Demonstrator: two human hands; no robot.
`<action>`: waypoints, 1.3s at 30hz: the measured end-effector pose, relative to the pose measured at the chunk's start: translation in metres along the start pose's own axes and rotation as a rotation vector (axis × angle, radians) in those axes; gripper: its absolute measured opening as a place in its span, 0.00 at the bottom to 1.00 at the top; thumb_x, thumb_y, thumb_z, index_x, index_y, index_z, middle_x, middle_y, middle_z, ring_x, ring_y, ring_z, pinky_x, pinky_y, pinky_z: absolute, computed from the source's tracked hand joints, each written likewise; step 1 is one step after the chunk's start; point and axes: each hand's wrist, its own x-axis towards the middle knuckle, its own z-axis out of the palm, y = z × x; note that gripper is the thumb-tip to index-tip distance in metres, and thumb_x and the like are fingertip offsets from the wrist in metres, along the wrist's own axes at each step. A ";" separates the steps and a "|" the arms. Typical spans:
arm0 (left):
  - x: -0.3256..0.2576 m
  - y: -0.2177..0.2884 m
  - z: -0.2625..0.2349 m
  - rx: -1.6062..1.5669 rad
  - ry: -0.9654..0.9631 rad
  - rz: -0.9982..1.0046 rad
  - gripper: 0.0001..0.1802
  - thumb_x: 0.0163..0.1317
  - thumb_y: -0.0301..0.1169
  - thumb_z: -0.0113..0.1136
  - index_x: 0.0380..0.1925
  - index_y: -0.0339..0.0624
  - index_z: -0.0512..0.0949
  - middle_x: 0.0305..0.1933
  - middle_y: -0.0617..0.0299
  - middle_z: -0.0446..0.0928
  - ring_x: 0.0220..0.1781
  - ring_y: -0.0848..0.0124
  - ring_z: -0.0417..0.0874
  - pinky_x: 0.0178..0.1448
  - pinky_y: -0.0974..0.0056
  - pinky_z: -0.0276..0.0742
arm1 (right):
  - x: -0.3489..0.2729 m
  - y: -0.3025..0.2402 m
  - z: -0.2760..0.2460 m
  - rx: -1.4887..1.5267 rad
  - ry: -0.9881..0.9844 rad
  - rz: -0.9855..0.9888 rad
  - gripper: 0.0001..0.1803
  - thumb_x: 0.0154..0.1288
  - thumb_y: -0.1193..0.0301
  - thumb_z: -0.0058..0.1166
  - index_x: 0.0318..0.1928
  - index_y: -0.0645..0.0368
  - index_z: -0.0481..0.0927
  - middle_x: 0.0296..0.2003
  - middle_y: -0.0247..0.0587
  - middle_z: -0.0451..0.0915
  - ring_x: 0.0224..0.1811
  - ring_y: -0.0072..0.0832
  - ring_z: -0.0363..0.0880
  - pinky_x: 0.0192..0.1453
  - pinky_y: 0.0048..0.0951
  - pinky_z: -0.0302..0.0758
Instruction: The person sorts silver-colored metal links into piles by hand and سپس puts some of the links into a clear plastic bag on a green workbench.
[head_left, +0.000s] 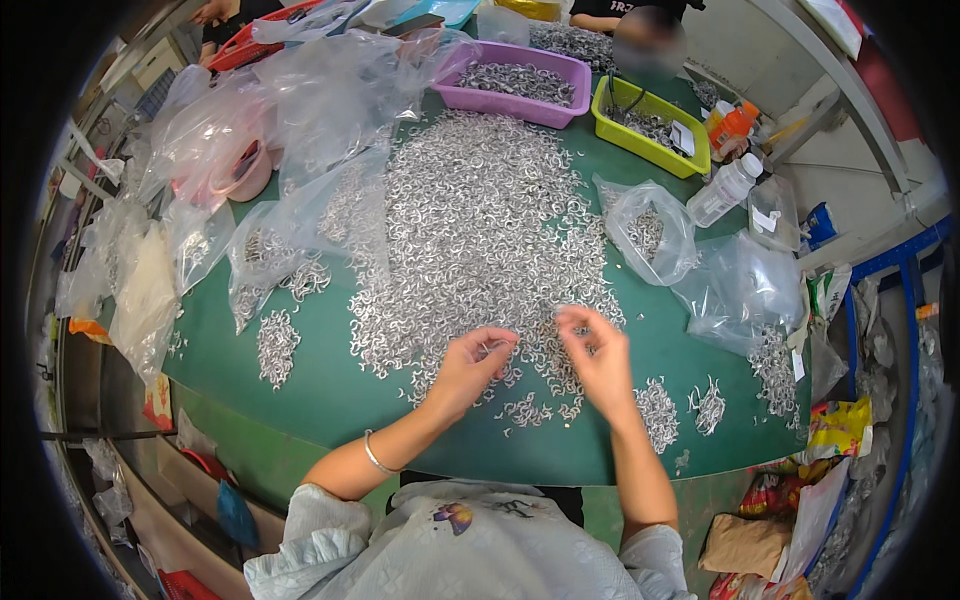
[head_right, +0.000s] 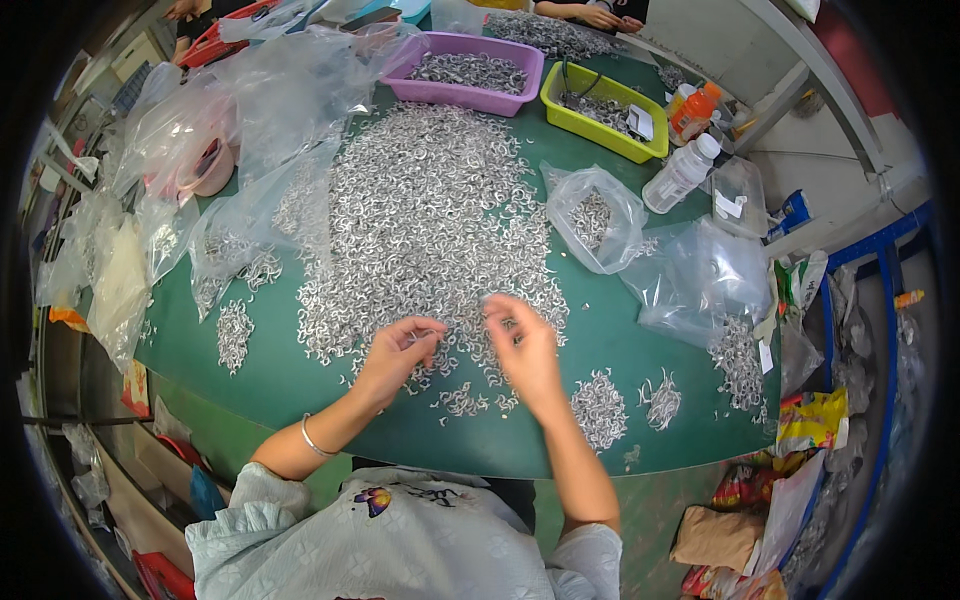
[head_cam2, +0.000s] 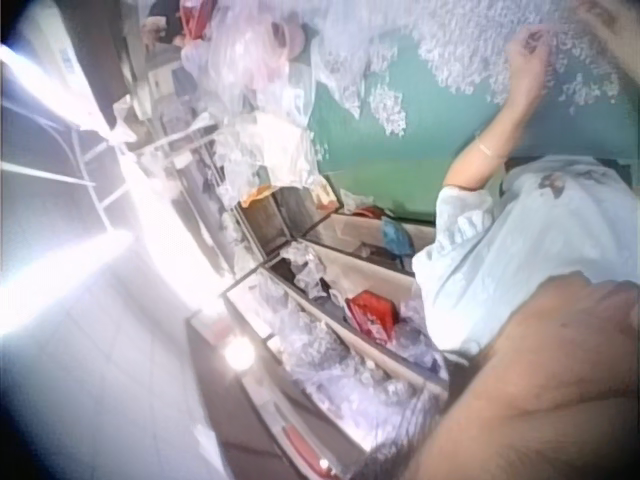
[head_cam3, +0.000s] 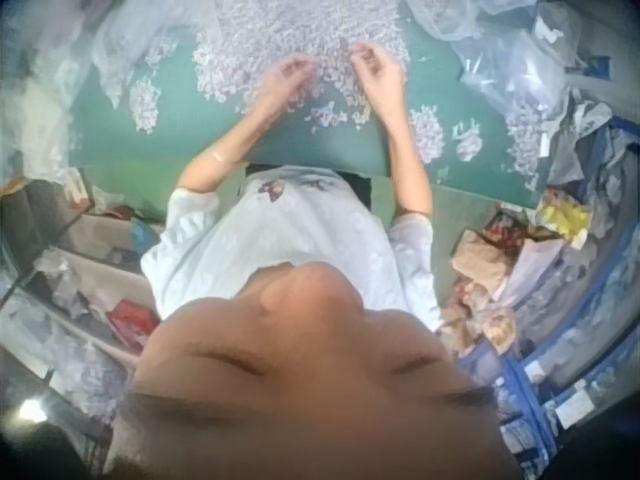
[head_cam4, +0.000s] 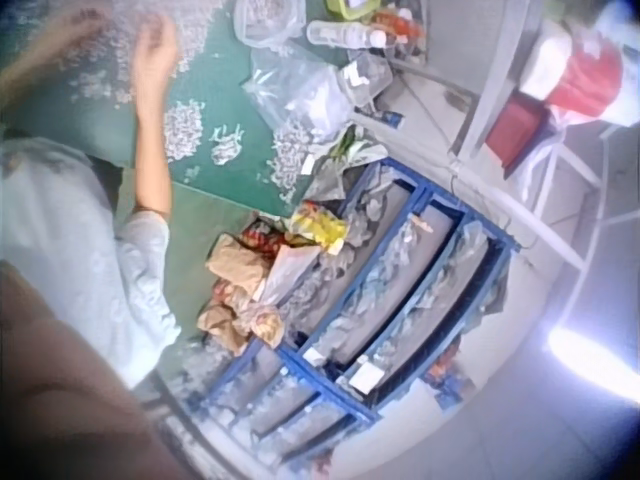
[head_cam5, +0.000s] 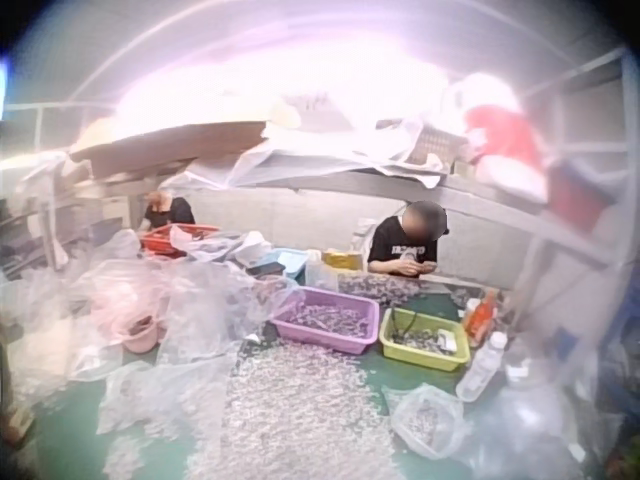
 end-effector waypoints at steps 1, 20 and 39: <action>0.002 0.004 -0.002 0.083 0.036 0.051 0.10 0.64 0.22 0.59 0.45 0.38 0.81 0.34 0.68 0.75 0.36 0.80 0.74 0.42 0.72 0.71 | 0.011 0.017 -0.012 -0.091 0.028 0.042 0.15 0.63 0.80 0.57 0.51 0.61 0.81 0.42 0.37 0.84 0.44 0.20 0.81 0.40 0.22 0.75; 0.108 0.019 -0.016 1.282 0.085 0.468 0.08 0.59 0.28 0.63 0.38 0.39 0.78 0.36 0.51 0.78 0.31 0.52 0.81 0.35 0.51 0.75 | 0.069 0.052 -0.037 -0.465 -0.168 -0.059 0.20 0.54 0.81 0.62 0.50 0.62 0.77 0.34 0.43 0.79 0.42 0.41 0.76 0.47 0.39 0.73; 0.100 0.046 -0.027 0.972 -0.165 0.499 0.06 0.60 0.23 0.61 0.38 0.36 0.79 0.39 0.51 0.79 0.41 0.52 0.81 0.46 0.56 0.76 | 0.069 0.047 -0.034 -0.255 -0.422 -0.184 0.25 0.56 0.81 0.61 0.56 0.60 0.76 0.45 0.39 0.84 0.49 0.39 0.78 0.58 0.38 0.72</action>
